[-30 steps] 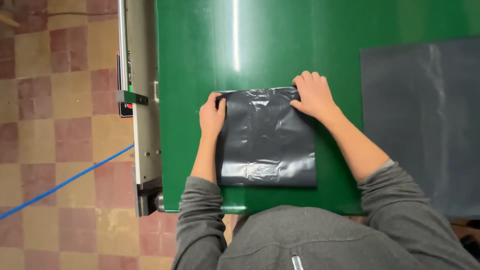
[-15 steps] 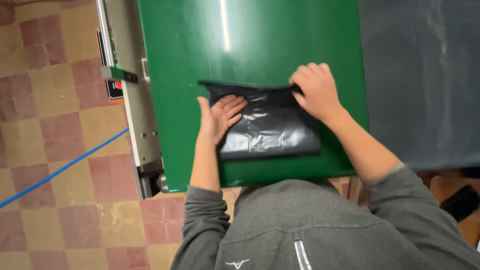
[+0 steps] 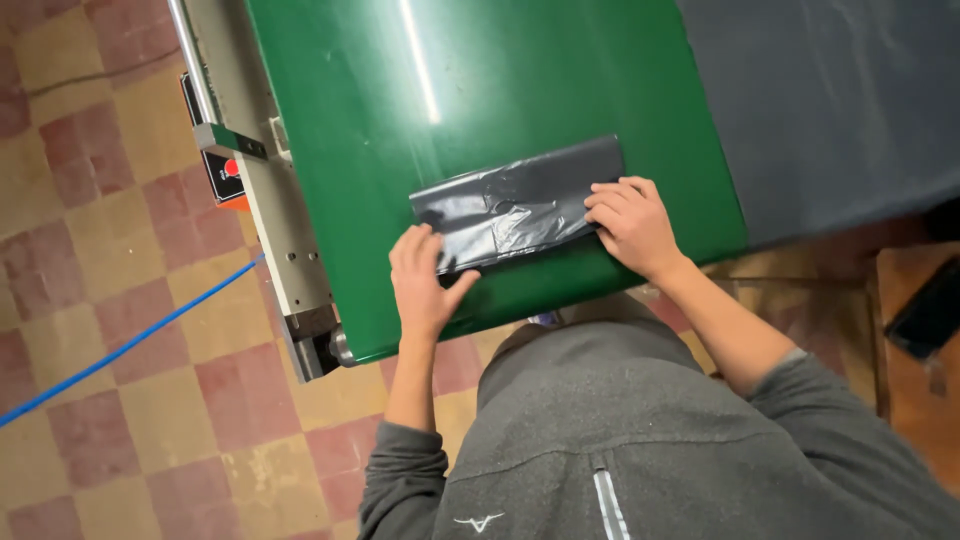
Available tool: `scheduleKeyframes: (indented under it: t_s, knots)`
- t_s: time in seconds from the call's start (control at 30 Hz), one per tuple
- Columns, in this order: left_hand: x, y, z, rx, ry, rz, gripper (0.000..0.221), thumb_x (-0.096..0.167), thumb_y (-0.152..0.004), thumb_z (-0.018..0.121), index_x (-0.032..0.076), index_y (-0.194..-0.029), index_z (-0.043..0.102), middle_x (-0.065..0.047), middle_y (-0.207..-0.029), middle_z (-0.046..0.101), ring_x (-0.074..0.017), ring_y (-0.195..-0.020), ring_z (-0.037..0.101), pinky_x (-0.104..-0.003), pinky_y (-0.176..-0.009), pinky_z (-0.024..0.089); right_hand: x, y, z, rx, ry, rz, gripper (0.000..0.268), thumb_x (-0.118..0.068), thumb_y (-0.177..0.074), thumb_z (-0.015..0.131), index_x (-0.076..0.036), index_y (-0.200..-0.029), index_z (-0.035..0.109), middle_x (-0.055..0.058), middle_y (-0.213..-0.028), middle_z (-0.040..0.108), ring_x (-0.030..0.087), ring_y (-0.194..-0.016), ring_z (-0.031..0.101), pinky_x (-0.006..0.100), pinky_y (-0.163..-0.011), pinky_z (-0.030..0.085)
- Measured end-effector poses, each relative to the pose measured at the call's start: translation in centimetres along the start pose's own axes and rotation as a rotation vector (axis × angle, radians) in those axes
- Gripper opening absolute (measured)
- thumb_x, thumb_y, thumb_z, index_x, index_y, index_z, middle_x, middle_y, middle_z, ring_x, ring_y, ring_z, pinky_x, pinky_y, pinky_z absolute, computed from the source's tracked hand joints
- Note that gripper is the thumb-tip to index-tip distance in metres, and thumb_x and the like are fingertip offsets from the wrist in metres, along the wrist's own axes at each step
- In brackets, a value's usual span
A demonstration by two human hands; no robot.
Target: Folding plastic bags coming off a conveyor belt and placing them into a crate.
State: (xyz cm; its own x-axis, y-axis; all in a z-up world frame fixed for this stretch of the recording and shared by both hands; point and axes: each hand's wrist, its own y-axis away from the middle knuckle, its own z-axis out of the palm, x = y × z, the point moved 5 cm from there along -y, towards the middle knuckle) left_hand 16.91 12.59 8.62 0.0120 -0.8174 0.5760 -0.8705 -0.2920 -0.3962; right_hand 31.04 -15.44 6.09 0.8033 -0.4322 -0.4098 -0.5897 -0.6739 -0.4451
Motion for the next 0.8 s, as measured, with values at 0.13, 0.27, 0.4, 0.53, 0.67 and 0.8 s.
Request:
scheduleKeyframes:
  t_s: [0.13,0.27,0.4,0.53,0.67,0.8]
  knots:
    - [-0.5,2.7,2.5,-0.268,-0.394,0.304,0.038,0.031,-0.078,0.085,0.016,-0.109,0.069,-0.002,-0.115,0.065,-0.0257,-0.115,0.061,-0.04,-0.087,0.048,-1.4,0.4,0.2,-0.07,0.118,0.018,0.021,-0.003,-0.076,0.07,-0.007,-0.096,0.068,0.008,-0.12,0.069,0.029,-0.129,0.06,0.05,-0.113,0.04]
    - [-0.8,2.4,4.6,-0.574,-0.525,0.394,0.014,0.025,-0.098,0.076,0.016,-0.091,0.068,-0.001,-0.092,0.068,-0.0225,-0.095,0.067,-0.039,-0.074,0.052,-7.8,-1.3,0.4,-0.083,0.031,-0.115,0.041,-0.003,-0.077,0.065,0.003,-0.117,0.066,0.023,-0.132,0.063,0.041,-0.136,0.051,0.057,-0.117,0.035]
    - [3.8,0.7,5.3,-0.787,-0.262,0.372,0.013,0.025,-0.083,0.07,0.013,-0.088,0.072,-0.005,-0.088,0.072,-0.0281,-0.086,0.071,-0.043,-0.075,0.055,-10.1,2.6,6.8,-0.096,-0.112,-0.254,0.043,-0.007,-0.085,0.066,0.006,-0.126,0.062,0.022,-0.136,0.061,0.038,-0.135,0.055,0.053,-0.116,0.041]
    - [3.6,-3.5,8.3,-1.133,0.161,0.034,0.036,0.039,-0.096,0.055,0.012,-0.094,0.078,-0.01,-0.085,0.075,-0.0263,-0.08,0.072,-0.038,-0.075,0.056,-7.9,5.5,7.6,-0.073,-0.503,-0.017,0.031,-0.001,-0.088,0.062,-0.003,-0.119,0.064,0.015,-0.129,0.07,0.033,-0.127,0.064,0.049,-0.114,0.046]
    - [-7.8,-4.9,17.0,-1.089,0.66,-0.65,0.059,0.051,-0.102,0.031,0.013,-0.092,0.075,-0.005,-0.087,0.078,-0.0183,-0.081,0.075,-0.031,-0.076,0.058,-0.9,12.4,15.5,0.047,-1.1,0.706,0.003,-0.006,-0.112,0.059,-0.003,-0.113,0.06,0.011,-0.09,0.055,0.013,-0.089,0.054,0.038,-0.082,0.049]
    - [-3.4,-6.8,15.7,-0.883,0.402,-0.438,0.049,0.05,-0.1,0.046,0.01,-0.091,0.072,-0.012,-0.079,0.071,-0.0297,-0.074,0.07,-0.04,-0.071,0.056,-0.1,10.0,11.3,0.197,-1.299,1.289,0.023,-0.016,-0.113,0.049,-0.016,-0.133,0.061,0.007,-0.093,0.05,0.022,-0.064,0.036,0.034,-0.059,0.027]
